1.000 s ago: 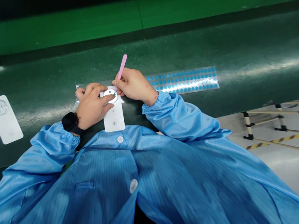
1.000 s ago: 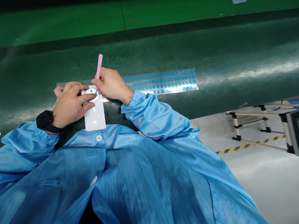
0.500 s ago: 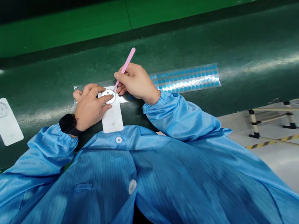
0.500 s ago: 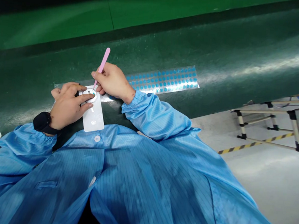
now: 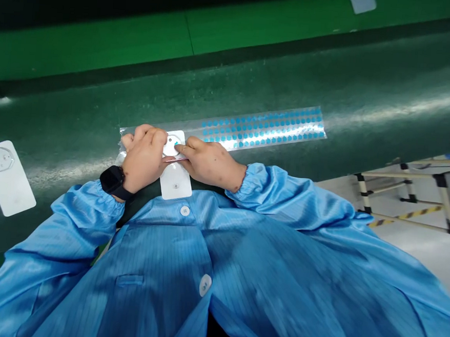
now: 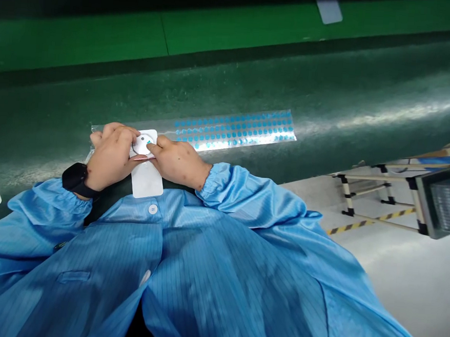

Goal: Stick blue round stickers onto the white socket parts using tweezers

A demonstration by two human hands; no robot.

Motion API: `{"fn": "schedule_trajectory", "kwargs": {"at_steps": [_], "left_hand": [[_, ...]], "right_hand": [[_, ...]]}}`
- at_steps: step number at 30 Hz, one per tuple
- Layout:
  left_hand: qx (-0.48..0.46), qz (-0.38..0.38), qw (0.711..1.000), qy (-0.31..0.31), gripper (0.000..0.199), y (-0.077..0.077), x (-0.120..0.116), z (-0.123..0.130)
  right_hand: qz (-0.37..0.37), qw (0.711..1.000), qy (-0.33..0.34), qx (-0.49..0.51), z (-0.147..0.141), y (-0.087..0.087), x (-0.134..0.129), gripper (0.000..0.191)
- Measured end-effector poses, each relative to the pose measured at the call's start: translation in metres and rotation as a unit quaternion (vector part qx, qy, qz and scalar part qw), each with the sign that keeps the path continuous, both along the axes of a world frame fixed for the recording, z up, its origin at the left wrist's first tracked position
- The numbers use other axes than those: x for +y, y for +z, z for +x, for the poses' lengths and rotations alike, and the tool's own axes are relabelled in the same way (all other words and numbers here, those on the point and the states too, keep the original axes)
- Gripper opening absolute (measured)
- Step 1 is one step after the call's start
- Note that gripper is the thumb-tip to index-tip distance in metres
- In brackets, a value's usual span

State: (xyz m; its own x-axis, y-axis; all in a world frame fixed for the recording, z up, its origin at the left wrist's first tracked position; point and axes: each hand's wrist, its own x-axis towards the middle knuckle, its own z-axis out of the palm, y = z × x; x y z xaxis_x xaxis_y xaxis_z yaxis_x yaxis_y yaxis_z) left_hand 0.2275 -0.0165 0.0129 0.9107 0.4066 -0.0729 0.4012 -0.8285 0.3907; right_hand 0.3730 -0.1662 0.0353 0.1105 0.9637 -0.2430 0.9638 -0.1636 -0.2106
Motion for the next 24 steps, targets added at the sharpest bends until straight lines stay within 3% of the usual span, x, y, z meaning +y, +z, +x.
{"fn": "schedule_trajectory", "kwargs": {"at_steps": [8,24], "left_hand": [[-0.014,-0.001,1.0,-0.01,0.029,-0.005,-0.002,0.002],[0.067,-0.028,0.997,0.0,0.036,0.016,-0.006,0.015]], "right_hand": [[-0.044,0.998,-0.004,-0.049,-0.006,0.014,0.001,0.05],[-0.041,0.999,-0.014,-0.007,0.001,0.018,0.008,0.043]]}}
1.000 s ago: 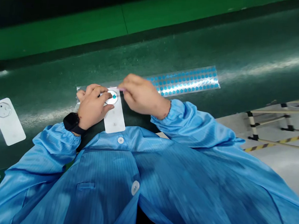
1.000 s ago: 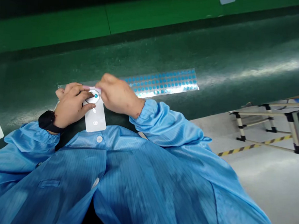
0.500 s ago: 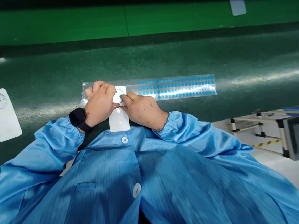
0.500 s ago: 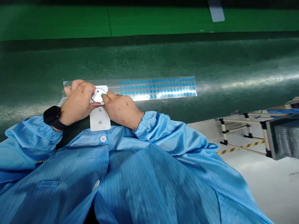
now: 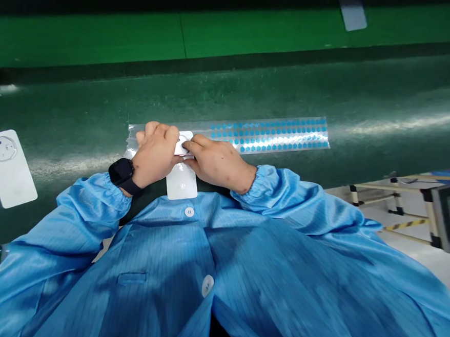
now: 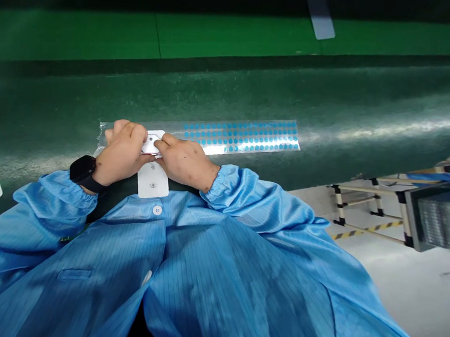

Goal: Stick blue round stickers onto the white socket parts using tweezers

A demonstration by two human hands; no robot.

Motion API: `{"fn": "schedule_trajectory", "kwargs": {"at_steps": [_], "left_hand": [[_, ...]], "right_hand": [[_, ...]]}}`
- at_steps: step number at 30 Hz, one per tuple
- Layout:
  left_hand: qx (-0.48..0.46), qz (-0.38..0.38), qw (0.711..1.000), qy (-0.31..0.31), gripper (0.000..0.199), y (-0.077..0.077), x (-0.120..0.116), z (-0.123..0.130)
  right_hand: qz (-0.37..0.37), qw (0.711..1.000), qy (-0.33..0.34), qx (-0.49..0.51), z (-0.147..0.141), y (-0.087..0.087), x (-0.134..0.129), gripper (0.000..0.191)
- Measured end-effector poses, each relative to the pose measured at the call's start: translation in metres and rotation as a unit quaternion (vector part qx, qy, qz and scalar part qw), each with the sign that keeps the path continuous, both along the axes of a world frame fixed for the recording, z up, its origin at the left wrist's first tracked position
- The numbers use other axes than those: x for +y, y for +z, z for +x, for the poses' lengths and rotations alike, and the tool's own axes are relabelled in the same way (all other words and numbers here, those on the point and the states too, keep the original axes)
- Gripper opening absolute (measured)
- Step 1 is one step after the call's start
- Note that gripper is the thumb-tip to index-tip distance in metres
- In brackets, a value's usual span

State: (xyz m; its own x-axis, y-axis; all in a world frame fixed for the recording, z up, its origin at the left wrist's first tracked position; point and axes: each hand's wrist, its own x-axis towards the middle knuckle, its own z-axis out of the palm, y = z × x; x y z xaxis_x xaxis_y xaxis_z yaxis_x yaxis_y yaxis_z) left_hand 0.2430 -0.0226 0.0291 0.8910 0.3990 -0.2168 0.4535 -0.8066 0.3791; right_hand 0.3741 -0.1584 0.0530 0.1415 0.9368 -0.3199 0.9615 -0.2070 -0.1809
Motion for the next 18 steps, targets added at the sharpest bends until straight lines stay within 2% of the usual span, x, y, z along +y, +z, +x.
{"fn": "schedule_trajectory", "kwargs": {"at_steps": [3,5,6,8,10,12,15,18], "left_hand": [[0.023,-0.001,1.0,0.018,0.039,0.005,-0.004,0.004],[0.03,-0.015,0.999,0.02,0.039,0.006,-0.008,0.006],[0.03,-0.023,0.999,0.02,0.04,0.006,-0.01,0.007],[0.024,-0.036,0.999,0.032,0.045,0.003,-0.014,0.01],[0.002,-0.036,0.998,0.059,0.052,0.0,-0.017,0.01],[-0.044,-0.023,0.995,0.09,0.054,-0.001,-0.018,0.003],[-0.129,0.04,0.977,0.163,0.046,0.003,-0.006,-0.031],[-0.161,0.147,0.922,0.32,0.04,0.01,0.026,-0.094]], "right_hand": [[0.012,1.0,0.0,0.01,0.004,-0.005,-0.001,0.036],[0.03,0.999,-0.023,0.009,0.011,-0.011,0.0,0.032],[0.045,0.998,-0.04,0.012,0.015,-0.015,0.002,0.038],[0.07,0.995,-0.074,0.017,0.025,-0.022,0.009,0.062],[0.074,0.994,-0.079,0.029,0.031,-0.026,0.018,0.063],[0.065,0.994,-0.075,0.045,0.032,-0.024,0.028,0.052],[0.04,0.991,-0.094,0.092,0.035,-0.012,0.045,0.041],[0.102,0.98,-0.068,0.156,0.047,0.01,0.078,0.033]]}}
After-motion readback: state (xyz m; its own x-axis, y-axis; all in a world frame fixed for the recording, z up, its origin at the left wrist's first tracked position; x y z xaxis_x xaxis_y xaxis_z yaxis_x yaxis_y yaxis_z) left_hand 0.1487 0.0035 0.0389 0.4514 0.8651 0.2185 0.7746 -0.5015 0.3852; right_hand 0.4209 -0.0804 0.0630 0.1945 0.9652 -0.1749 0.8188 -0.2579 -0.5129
